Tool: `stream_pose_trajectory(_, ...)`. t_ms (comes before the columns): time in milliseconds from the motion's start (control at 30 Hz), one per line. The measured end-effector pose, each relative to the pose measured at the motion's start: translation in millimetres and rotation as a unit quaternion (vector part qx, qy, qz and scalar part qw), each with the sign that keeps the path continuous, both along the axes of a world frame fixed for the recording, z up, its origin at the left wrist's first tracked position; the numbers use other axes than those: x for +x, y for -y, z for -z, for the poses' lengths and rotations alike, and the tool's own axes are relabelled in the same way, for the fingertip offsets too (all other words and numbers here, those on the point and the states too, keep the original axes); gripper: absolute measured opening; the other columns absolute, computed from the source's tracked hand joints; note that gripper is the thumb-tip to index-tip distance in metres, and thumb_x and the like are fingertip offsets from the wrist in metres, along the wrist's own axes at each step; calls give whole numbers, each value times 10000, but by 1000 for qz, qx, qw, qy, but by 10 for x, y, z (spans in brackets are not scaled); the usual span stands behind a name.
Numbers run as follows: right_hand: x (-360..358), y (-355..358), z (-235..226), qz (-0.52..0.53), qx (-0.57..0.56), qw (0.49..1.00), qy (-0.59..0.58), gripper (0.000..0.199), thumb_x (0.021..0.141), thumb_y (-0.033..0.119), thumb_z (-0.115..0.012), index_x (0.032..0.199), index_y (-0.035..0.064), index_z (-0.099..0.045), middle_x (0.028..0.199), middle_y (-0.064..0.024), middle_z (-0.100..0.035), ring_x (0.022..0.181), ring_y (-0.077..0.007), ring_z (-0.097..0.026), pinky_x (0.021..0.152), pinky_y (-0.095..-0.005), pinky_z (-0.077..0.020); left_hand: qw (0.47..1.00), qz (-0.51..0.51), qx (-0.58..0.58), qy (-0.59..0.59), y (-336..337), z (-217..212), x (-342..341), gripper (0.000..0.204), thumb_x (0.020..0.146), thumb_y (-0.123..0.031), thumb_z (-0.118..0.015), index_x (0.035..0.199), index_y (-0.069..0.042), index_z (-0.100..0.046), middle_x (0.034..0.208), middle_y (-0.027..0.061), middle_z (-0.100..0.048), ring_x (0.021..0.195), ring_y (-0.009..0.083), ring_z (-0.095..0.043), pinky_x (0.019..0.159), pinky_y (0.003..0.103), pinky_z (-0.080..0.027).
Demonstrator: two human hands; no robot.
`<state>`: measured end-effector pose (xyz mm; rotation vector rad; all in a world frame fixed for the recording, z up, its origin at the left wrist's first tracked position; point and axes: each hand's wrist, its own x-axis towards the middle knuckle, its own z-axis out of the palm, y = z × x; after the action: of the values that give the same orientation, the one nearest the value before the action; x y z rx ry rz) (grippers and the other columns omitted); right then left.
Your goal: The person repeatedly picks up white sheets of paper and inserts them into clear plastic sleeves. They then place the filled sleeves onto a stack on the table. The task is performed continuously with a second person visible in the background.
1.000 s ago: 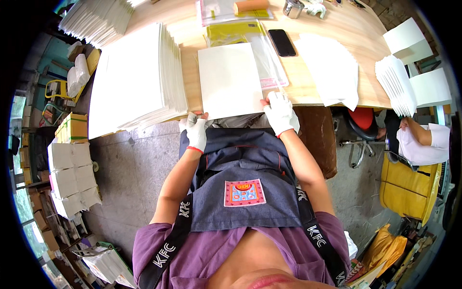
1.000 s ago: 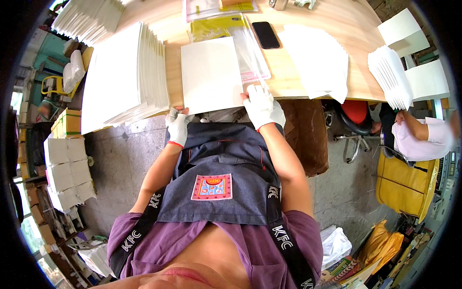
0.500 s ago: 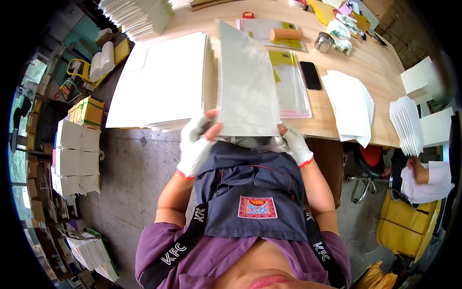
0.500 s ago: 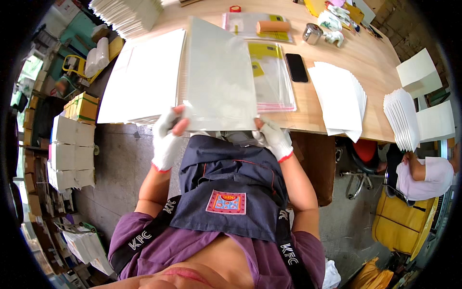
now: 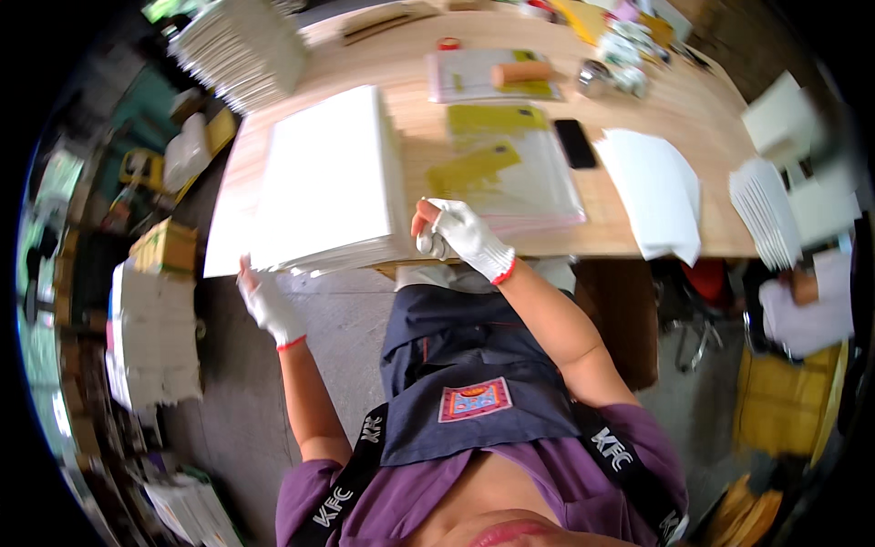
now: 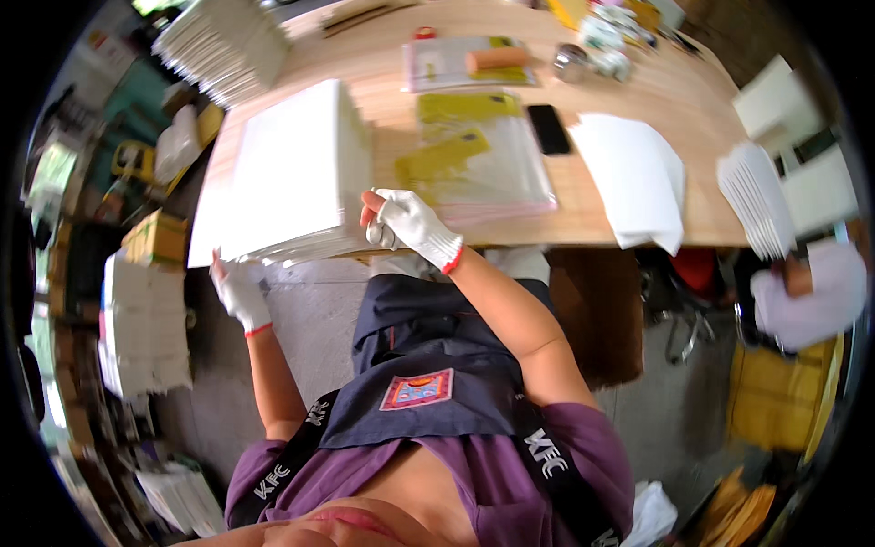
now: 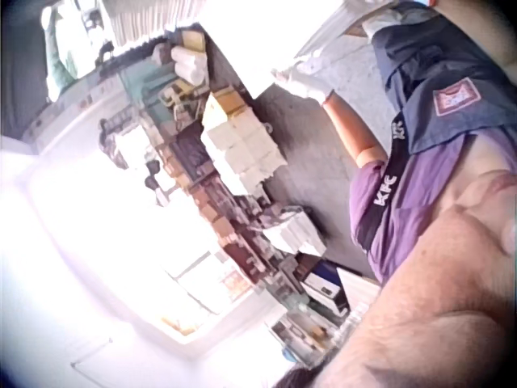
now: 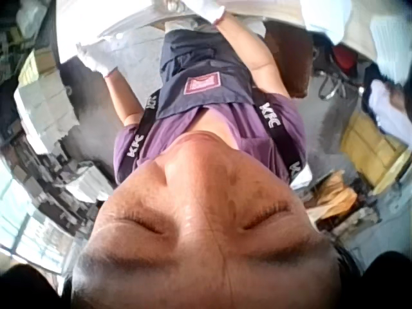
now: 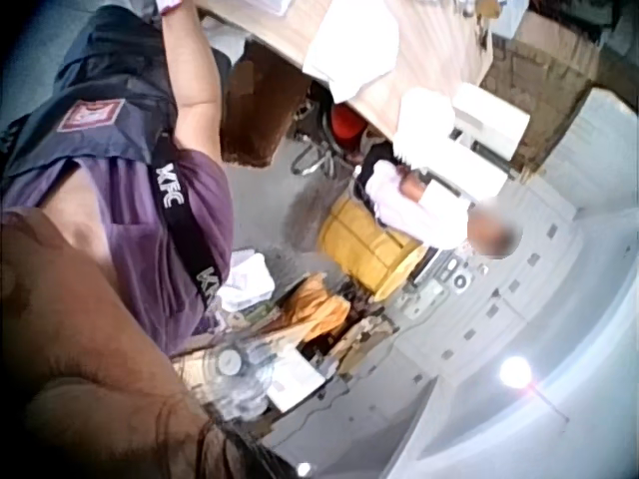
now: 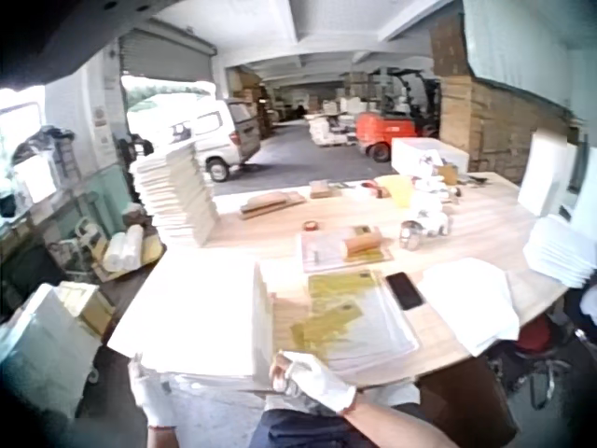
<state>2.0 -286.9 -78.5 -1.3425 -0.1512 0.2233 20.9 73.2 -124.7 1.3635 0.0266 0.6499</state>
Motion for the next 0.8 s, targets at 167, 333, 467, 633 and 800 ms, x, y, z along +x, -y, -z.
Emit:
stream_pose_trajectory(167,-822,1298,571,281,30,958,-50,242,969,286,-557,1001,54,-622,718,-33,-638,521,-90,-566,453,-211,-436,997,-24,-10,-78,624,930,-735,346,948,-103,-457,1266,1,-545,1334,140,-499,1173,276,-512,1025,408,-389)
stream_pose_trajectory(333,-1576,2606,786,610,-17,779,-140,124,951,184,-520,1000,72,-540,736,-57,-612,486,-80,-503,394,-201,-399,828,225,511,42,1666,900,-1172,477,820,-150,-646,1270,-24,-552,1341,203,-492,1277,405,-417,1083,481,-321)
stream_pose_trajectory(467,-1667,3150,874,528,38,812,-245,137,943,193,-519,978,66,-558,735,-70,-615,474,-88,-494,369,-202,-377,743,229,622,93,2534,691,-859,586,750,-279,-717,1271,-71,-549,1398,200,-427,1321,433,-333,1100,568,-246)
stream_pose_trajectory(633,-1520,3359,1040,517,144,795,-282,96,922,185,-588,900,92,-591,707,-21,-600,438,-70,-459,346,-191,-347,667,205,697,162,3178,718,67,503,791,-345,-640,1223,-101,-555,1327,177,-475,1267,401,-388,1068,556,-281)
stream_pose_trajectory(800,-1600,3388,1060,480,291,803,-202,118,934,209,-597,857,122,-579,680,15,-581,427,-60,-464,358,-183,-379,645,177,732,132,3371,601,589,450,782,-312,-614,1191,-130,-572,1253,118,-531,1207,353,-436,1050,531,-300)
